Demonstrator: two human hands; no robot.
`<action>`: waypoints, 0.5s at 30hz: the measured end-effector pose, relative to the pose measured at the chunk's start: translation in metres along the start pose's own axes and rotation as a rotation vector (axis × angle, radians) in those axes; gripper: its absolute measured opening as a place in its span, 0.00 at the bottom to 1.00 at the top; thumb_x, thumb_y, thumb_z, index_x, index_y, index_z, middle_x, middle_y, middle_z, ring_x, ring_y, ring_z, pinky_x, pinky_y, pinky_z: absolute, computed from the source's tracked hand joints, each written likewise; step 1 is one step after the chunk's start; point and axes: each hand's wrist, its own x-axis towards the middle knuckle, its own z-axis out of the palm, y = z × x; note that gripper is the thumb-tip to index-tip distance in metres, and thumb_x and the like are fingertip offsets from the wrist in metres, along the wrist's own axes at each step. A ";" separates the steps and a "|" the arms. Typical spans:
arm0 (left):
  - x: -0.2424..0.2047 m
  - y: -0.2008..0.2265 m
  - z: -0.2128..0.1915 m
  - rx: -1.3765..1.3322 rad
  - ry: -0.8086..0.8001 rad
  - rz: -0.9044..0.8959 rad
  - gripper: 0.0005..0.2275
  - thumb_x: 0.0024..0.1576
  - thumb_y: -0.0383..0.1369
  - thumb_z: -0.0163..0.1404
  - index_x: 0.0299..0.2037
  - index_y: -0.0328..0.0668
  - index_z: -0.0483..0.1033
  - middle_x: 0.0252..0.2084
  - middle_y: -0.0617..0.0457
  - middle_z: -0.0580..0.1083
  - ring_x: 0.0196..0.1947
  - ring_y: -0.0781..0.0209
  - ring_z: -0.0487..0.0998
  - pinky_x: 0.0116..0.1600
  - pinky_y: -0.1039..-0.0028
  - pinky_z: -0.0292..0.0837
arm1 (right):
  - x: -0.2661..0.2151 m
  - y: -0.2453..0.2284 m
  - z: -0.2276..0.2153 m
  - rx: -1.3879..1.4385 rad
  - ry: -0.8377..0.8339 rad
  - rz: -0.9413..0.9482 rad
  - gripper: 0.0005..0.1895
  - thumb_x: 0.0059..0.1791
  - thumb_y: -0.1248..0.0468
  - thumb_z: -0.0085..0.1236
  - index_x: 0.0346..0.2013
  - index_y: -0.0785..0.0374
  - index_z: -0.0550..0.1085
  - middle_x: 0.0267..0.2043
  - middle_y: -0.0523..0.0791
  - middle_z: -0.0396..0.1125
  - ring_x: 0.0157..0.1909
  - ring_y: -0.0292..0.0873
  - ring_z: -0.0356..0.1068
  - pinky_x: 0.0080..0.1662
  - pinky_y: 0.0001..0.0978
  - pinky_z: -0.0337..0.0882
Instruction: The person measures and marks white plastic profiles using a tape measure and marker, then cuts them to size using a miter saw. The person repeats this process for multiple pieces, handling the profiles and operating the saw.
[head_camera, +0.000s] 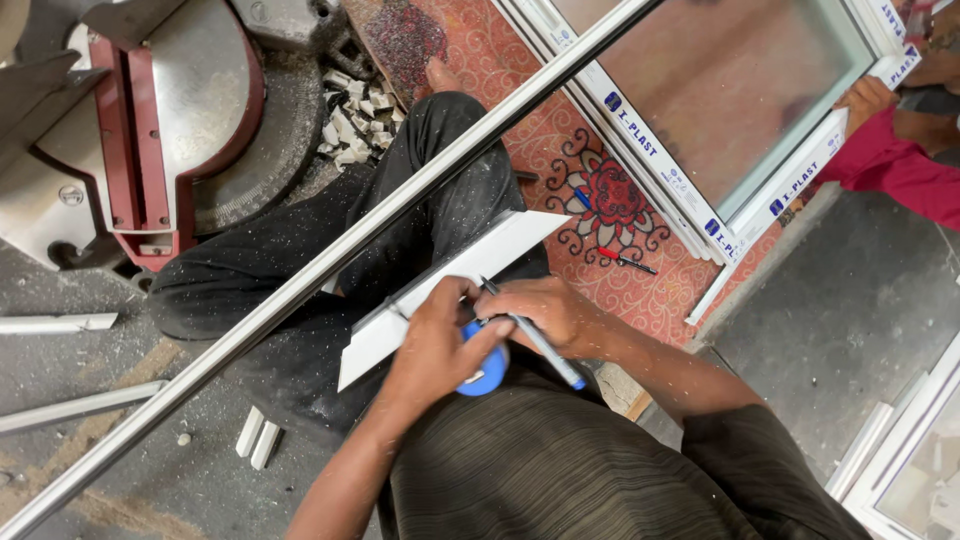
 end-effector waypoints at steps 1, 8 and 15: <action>0.005 0.002 0.012 -0.020 0.027 0.037 0.25 0.54 0.44 0.62 0.50 0.33 0.68 0.41 0.40 0.77 0.38 0.46 0.83 0.44 0.62 0.79 | -0.008 0.003 -0.004 0.043 0.035 0.056 0.12 0.47 0.69 0.64 0.44 0.64 0.76 0.47 0.51 0.75 0.48 0.50 0.78 0.47 0.37 0.78; 0.030 0.004 0.073 0.046 -0.029 0.320 0.37 0.52 0.48 0.64 0.63 0.29 0.60 0.58 0.34 0.66 0.55 0.37 0.75 0.53 0.59 0.77 | -0.071 0.025 -0.045 -0.020 0.023 0.224 0.09 0.42 0.70 0.68 0.35 0.63 0.77 0.38 0.46 0.77 0.36 0.44 0.80 0.39 0.33 0.77; 0.029 -0.007 0.045 0.026 -0.064 0.424 0.30 0.55 0.43 0.63 0.63 0.33 0.66 0.66 0.37 0.65 0.64 0.37 0.72 0.65 0.59 0.70 | -0.135 0.037 -0.078 -0.069 0.299 0.265 0.05 0.49 0.68 0.64 0.39 0.63 0.77 0.44 0.48 0.77 0.41 0.41 0.79 0.40 0.28 0.81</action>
